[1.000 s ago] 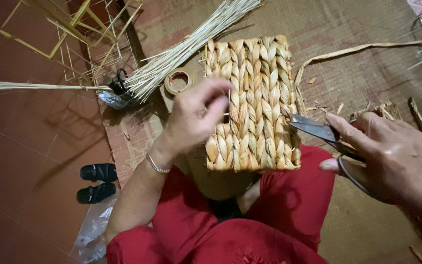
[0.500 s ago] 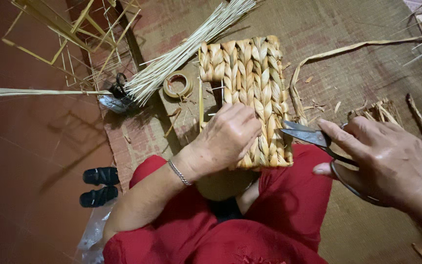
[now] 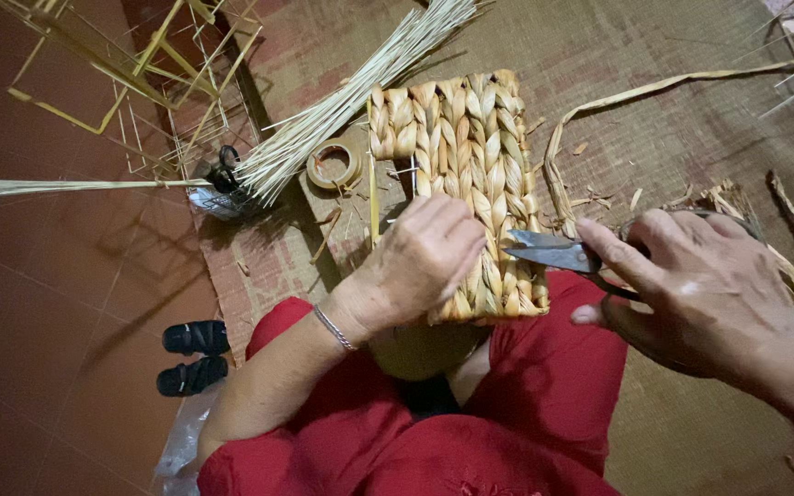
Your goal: The person trims the protruding ends of woven palm leaves on a rectangular basket using shears. They rotate the basket to access different sides and carefully cut the excess material flush with the frame.
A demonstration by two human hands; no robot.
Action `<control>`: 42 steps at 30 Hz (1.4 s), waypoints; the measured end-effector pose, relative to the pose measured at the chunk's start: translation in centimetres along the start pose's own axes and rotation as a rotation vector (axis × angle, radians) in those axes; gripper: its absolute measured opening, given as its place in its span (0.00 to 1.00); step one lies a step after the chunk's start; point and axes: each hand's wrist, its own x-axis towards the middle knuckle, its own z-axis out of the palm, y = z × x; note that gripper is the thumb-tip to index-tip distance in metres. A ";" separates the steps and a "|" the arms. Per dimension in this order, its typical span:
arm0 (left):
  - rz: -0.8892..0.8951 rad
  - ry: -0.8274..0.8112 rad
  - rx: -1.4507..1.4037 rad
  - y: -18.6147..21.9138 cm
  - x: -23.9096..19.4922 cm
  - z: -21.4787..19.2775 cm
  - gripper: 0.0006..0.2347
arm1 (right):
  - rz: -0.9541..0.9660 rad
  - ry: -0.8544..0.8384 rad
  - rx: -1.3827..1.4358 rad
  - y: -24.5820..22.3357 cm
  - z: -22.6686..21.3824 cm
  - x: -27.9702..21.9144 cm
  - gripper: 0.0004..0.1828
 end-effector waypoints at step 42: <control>-0.170 0.266 -0.134 -0.9 -1.6 -2.2 0.06 | -0.116 -0.097 -0.023 1.2 1.5 1.6 0.41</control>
